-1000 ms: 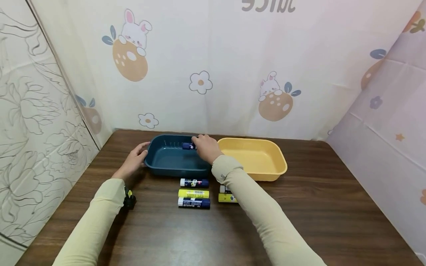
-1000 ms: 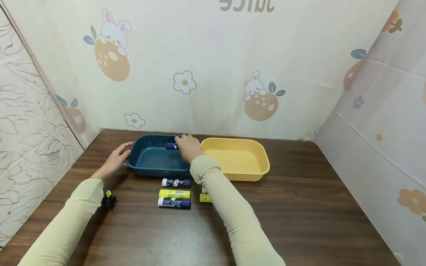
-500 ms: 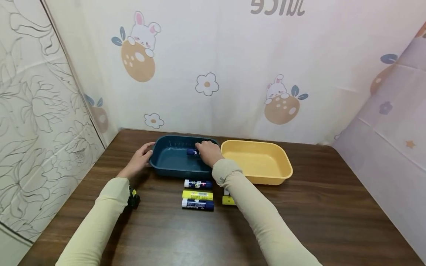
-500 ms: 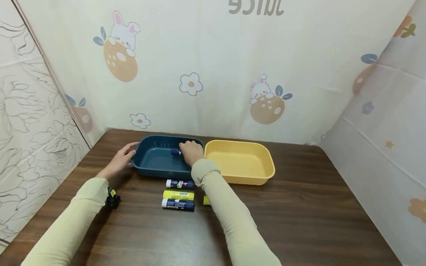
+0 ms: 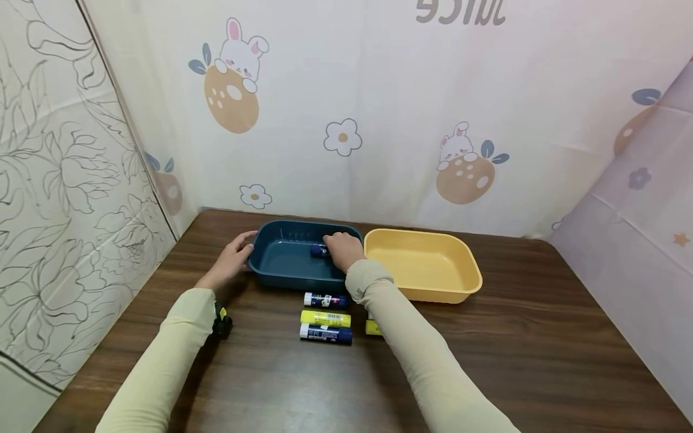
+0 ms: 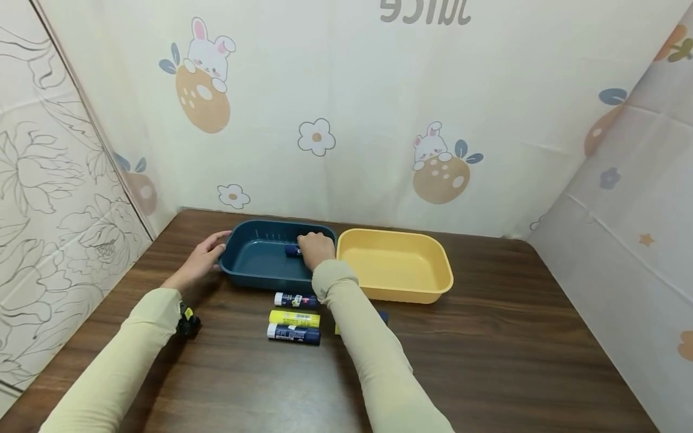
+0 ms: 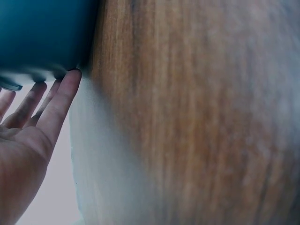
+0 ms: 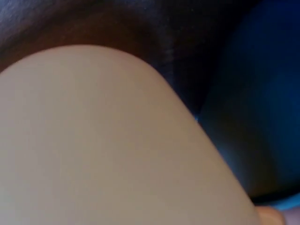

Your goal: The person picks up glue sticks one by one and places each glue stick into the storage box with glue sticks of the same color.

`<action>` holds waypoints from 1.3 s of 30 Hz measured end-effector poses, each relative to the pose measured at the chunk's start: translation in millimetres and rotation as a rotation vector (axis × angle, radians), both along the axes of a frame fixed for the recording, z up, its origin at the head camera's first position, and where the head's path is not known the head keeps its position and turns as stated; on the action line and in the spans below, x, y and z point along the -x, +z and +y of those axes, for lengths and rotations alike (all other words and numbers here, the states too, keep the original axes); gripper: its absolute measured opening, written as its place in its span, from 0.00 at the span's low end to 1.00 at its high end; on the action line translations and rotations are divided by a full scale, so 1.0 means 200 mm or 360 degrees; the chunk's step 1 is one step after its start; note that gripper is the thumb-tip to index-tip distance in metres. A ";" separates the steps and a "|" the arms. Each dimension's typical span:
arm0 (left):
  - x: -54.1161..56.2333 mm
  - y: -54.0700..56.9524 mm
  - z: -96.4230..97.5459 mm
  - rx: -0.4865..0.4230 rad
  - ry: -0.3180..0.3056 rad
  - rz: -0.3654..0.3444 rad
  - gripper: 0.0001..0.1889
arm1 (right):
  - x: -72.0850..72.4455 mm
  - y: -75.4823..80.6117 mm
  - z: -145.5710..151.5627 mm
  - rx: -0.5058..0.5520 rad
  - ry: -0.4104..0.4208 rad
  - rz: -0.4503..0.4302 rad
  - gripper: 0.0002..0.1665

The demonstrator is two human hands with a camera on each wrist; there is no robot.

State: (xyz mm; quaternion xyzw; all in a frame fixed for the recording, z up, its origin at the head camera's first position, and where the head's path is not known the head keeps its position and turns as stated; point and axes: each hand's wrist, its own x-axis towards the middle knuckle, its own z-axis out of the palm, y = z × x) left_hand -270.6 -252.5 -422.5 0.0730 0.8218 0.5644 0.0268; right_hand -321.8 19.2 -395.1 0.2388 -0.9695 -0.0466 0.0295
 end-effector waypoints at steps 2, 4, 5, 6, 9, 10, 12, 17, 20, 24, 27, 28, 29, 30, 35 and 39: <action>0.00 0.00 0.00 0.0009 -0.0002 0.0000 0.25 | 0.00 -0.01 0.00 0.0006 0.0000 0.0003 0.16; 0.00 0.00 0.00 0.0007 -0.0002 -0.0005 0.25 | 0.00 -0.02 0.00 -0.0003 -0.0004 0.0001 0.16; 0.00 0.00 0.00 0.0008 -0.0001 -0.0007 0.25 | 0.00 -0.02 0.00 -0.0008 -0.0006 -0.0001 0.16; 0.00 0.00 0.00 0.0008 0.0000 -0.0009 0.25 | 0.00 -0.02 0.00 -0.0010 -0.0008 -0.0004 0.16; 0.01 0.00 0.00 0.0008 0.0003 -0.0018 0.25 | 0.00 0.00 0.00 -0.0017 -0.0015 -0.0017 0.16; 0.01 0.00 0.01 0.0007 0.0000 -0.0022 0.25 | 0.00 0.01 0.01 -0.0019 -0.0016 -0.0024 0.16; 0.01 0.00 0.01 0.0009 -0.0004 -0.0028 0.26 | 0.00 0.04 0.03 -0.0019 -0.0010 -0.0029 0.15; 0.01 0.00 0.02 -0.0003 -0.0016 -0.0036 0.26 | -0.02 0.16 0.07 0.0004 0.0062 -0.0003 0.14; 0.01 0.00 0.01 0.0007 -0.0018 -0.0042 0.26 | -0.04 0.23 0.09 0.0030 0.0122 0.0008 0.14; 0.00 0.01 0.00 0.0026 -0.0007 -0.0038 0.26 | -0.09 0.31 0.12 0.0045 0.0169 -0.0021 0.16; 0.01 0.01 0.00 0.0039 -0.0002 -0.0025 0.26 | -0.13 0.35 0.16 0.0069 0.0193 -0.0038 0.18; 0.01 0.02 0.01 0.0038 0.0001 -0.0024 0.26 | -0.14 0.36 0.17 0.0081 0.0206 -0.0040 0.18; 0.01 0.02 0.01 0.0034 0.0001 -0.0023 0.26 | -0.16 0.37 0.18 0.0101 0.0225 -0.0041 0.18; 0.01 0.02 0.01 0.0033 0.0001 -0.0023 0.26 | -0.17 0.38 0.20 0.0118 0.0244 -0.0038 0.19; -0.01 0.02 0.03 0.0016 0.0002 -0.0054 0.26 | -0.28 0.37 0.30 0.0187 0.0380 0.0030 0.18; -0.02 0.03 0.04 0.0016 -0.0006 -0.0072 0.26 | -0.37 0.34 0.39 0.0256 0.0495 0.0111 0.17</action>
